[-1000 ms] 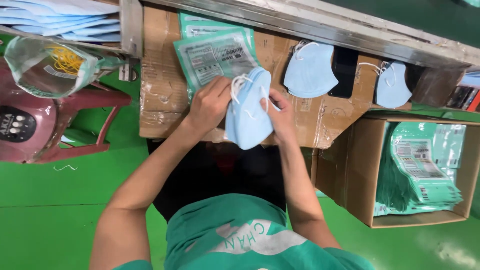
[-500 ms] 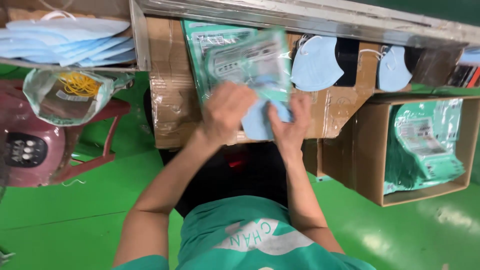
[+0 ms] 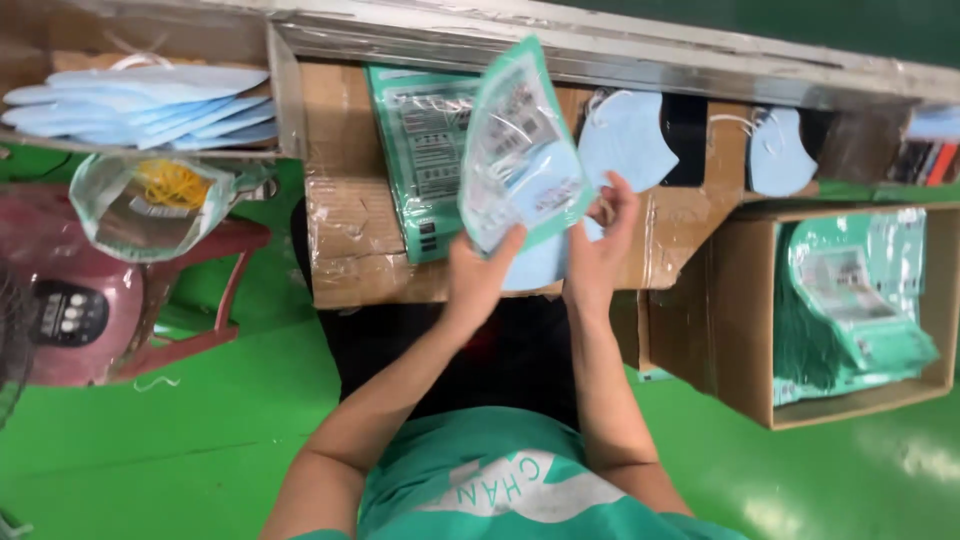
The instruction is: Packaging face masks into plastic bags and organizing them in boxes at an industrial workstation.
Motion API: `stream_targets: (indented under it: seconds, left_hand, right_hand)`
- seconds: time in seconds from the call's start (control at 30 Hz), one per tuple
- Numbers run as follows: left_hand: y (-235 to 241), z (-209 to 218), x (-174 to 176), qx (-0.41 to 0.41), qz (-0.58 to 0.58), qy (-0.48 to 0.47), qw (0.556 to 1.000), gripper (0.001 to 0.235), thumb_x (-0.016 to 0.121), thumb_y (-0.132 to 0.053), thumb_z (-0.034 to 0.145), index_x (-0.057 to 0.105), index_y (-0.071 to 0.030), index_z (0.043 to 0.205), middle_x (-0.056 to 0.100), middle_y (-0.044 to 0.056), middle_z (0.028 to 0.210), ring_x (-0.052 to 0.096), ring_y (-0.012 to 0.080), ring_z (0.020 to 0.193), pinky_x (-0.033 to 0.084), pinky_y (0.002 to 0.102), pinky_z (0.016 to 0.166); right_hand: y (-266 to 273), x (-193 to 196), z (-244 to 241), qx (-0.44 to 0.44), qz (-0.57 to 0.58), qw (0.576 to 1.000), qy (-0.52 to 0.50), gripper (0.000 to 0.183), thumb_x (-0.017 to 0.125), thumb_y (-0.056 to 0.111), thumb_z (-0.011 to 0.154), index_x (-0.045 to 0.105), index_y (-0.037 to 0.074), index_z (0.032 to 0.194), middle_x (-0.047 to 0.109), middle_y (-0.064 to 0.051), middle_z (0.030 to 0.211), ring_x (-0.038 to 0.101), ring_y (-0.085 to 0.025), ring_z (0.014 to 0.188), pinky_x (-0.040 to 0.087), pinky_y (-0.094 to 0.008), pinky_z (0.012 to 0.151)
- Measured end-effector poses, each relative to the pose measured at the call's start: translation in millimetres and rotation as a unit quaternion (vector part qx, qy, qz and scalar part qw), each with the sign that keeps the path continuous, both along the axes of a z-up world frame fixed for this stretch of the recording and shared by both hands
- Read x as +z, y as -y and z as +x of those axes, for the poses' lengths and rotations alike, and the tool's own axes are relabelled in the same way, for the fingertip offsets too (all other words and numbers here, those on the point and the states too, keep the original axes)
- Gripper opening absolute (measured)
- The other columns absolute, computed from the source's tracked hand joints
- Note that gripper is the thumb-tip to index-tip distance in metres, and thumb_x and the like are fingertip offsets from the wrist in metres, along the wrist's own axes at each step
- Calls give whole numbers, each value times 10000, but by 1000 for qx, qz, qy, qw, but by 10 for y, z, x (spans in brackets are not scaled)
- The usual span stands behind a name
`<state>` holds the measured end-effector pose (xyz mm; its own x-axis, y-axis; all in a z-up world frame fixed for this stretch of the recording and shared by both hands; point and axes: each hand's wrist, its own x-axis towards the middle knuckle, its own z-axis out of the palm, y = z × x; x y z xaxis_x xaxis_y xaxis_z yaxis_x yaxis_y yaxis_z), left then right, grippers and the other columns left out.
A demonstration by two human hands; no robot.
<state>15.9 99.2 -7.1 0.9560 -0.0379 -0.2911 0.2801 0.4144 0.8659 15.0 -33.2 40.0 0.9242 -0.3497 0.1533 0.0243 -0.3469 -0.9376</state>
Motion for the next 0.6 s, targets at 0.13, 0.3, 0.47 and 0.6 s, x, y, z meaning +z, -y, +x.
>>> stream_targets:
  seconds: [0.13, 0.3, 0.47, 0.6]
  left_hand:
    - [140, -71, 45, 71, 24, 42, 996, 303, 760, -124, 936, 695, 67, 1161, 748, 96, 1076, 696, 151, 942, 571, 319, 842]
    - [213, -100, 1, 36, 21, 60, 997, 302, 757, -88, 933, 667, 68, 1176, 728, 94, 1082, 705, 150, 929, 582, 324, 823]
    - [623, -479, -230, -113, 74, 144, 980, 309, 698, -57, 976, 630, 73, 1248, 696, 109, 1150, 664, 187, 1034, 554, 367, 889]
    - [387, -522, 497, -267, 228, 268, 897, 218, 668, -73, 996, 702, 11, 1193, 746, 122, 1116, 732, 251, 1067, 569, 405, 978]
  right_hand:
    - [135, -285, -147, -58, 280, 958, 34, 405, 672, 35, 1019, 523, 7, 1395, 574, -67, 1206, 580, -163, 1130, 515, -332, 986]
    - [390, -290, -348, 73, 489, 849, -185, 289, 601, 100, 975, 620, -39, 1228, 727, -125, 1116, 731, -216, 995, 643, -409, 866]
    - [735, -902, -466, 42, 553, 828, -81, 154, 678, 42, 1093, 656, -41, 1221, 734, -111, 1020, 697, -164, 813, 572, -288, 684]
    - [841, -317, -406, 79, 288, 952, -65, 125, 717, 57, 1059, 711, -43, 1135, 739, -87, 940, 654, -160, 769, 534, -286, 666]
